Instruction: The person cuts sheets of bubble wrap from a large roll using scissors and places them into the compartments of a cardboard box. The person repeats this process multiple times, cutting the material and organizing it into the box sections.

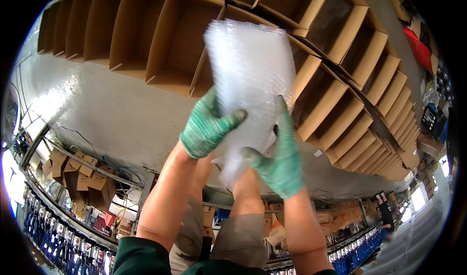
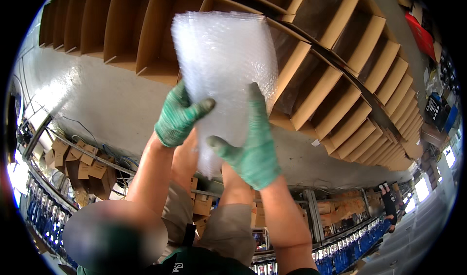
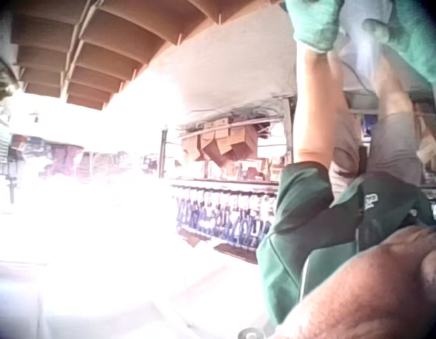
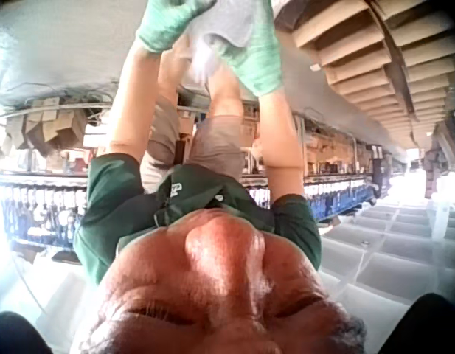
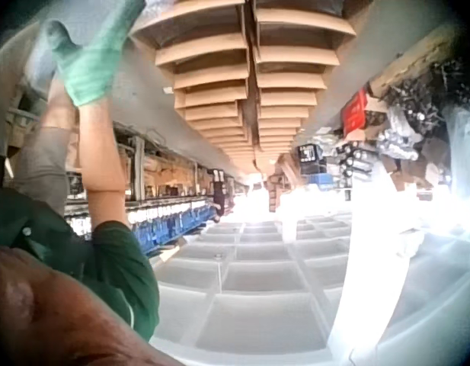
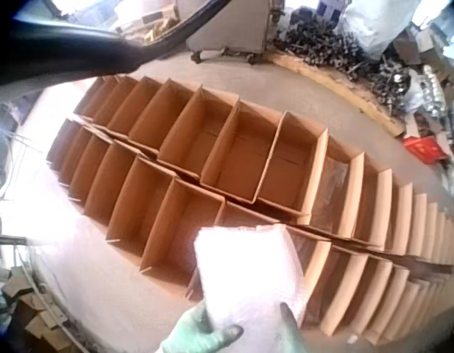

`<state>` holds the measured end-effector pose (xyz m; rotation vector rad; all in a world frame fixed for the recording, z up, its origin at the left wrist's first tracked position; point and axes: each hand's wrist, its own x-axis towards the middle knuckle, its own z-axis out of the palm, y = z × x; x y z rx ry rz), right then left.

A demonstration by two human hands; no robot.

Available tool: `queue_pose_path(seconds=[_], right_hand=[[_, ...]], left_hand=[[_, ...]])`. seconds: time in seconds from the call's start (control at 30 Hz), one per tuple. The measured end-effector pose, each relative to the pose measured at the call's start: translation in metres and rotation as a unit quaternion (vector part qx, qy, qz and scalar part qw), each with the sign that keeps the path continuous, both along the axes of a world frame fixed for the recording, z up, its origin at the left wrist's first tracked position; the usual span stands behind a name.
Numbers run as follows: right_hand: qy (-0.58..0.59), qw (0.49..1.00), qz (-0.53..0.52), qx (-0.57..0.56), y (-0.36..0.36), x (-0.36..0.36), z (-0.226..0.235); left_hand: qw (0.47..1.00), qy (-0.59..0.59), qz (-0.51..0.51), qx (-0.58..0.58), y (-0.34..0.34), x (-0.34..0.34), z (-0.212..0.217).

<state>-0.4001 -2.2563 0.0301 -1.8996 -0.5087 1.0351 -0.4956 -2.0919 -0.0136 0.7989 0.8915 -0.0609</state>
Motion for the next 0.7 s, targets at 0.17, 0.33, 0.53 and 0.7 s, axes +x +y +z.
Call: queue_pose_path(seconds=[0.17, 0.33, 0.53, 0.7], right_hand=[[0.085, 0.991, -0.100, -0.008, -0.014, -0.001, -0.003], [0.082, 0.989, -0.078, -0.091, -0.034, 0.022, 0.023], [-0.221, 0.957, 0.072, -0.174, -0.033, 0.016, 0.039], [-0.157, 0.947, 0.095, -0.264, -0.001, 0.012, 0.036]], left_hand=[[0.999, -0.003, -0.049, -0.006, -0.019, 0.018, 0.036], [0.998, 0.012, -0.060, 0.034, -0.033, 0.017, 0.050], [0.994, 0.047, -0.041, 0.088, -0.049, 0.016, 0.054], [0.939, 0.086, -0.140, 0.303, -0.043, 0.009, 0.033]])
